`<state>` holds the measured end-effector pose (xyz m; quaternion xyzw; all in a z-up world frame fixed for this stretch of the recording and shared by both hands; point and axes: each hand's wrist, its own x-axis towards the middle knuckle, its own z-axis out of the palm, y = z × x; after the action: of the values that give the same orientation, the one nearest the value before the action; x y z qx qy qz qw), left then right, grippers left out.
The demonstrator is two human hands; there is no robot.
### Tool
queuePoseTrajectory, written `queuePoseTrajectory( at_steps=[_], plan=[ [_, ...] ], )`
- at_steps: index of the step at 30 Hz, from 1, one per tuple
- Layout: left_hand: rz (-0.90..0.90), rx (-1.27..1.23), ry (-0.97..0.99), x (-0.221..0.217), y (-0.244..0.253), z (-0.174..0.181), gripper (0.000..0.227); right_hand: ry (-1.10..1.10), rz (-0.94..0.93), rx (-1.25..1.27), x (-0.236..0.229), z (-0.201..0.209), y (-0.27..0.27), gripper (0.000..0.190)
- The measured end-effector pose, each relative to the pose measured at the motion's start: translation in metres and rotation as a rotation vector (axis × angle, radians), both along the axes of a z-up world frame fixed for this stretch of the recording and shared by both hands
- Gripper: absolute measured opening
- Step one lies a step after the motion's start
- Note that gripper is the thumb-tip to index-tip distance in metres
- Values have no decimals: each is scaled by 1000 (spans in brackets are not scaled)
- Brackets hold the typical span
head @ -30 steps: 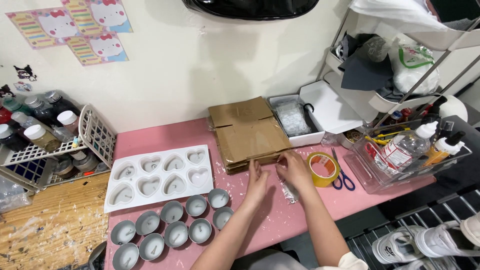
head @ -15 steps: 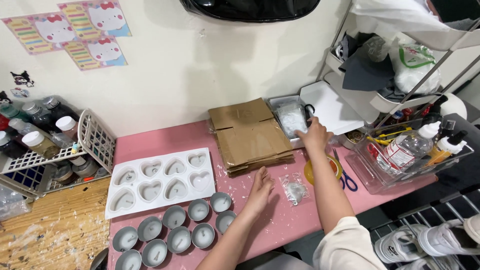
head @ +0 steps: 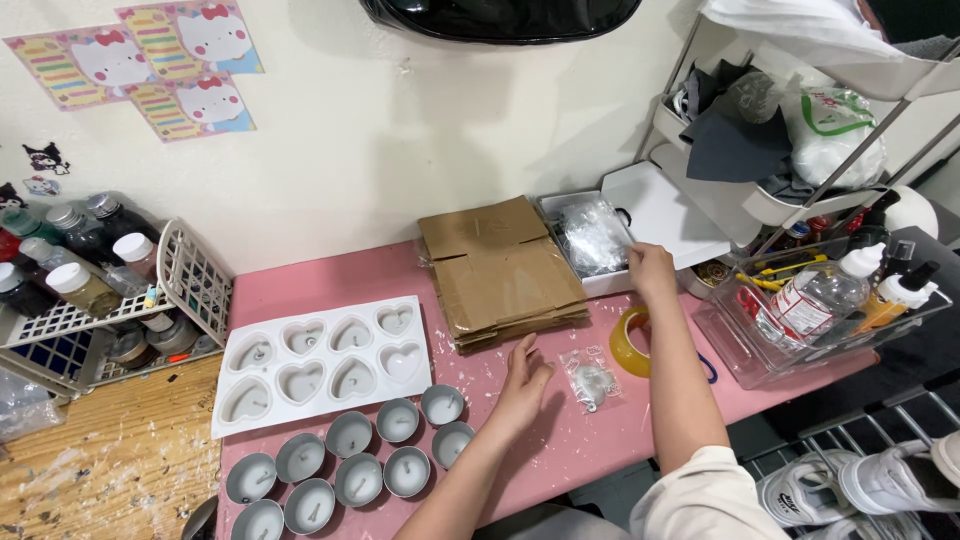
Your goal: Organizing heart-shaped molds and small metal tins on a workshop table, then demolding a heart-shaped object and placing it into a plastic bag.
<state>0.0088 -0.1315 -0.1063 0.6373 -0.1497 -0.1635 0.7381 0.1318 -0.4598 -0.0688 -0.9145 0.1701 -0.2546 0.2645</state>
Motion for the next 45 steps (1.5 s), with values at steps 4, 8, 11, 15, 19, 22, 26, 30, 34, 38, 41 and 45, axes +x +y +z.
queuePoseTrajectory(
  at_steps=[4,8,11,15,19,22,26,30,34,38,41,45],
  plan=[
    [20,23,-43,1,2,0,68,-179,80,-139,7,-19,-24,24],
    [-7,54,8,-3,6,15,67,17,16,-99,11,-26,-33,41],
    [-7,70,-5,-1,4,7,67,-13,-15,-83,-9,-6,-14,38],
    [-6,75,-33,2,4,-1,67,7,-108,197,-44,68,41,34],
    [-1,68,-24,1,7,8,66,-216,-75,225,-42,49,26,17],
    [14,152,-87,2,10,12,60,-448,130,494,-43,39,20,15],
    [50,76,-172,2,14,27,56,-569,180,754,-68,48,48,10],
    [99,271,-396,-1,16,55,55,-578,206,774,-68,26,53,9],
    [-17,406,-504,7,-1,120,61,-618,223,751,-69,8,48,10],
    [-112,133,-90,75,-45,73,69,-479,205,964,-96,29,76,13],
    [-54,-198,43,127,-81,25,54,-324,369,1006,-91,5,69,17],
    [193,-71,52,104,-32,77,39,-237,377,996,-86,18,67,23]
  ],
)
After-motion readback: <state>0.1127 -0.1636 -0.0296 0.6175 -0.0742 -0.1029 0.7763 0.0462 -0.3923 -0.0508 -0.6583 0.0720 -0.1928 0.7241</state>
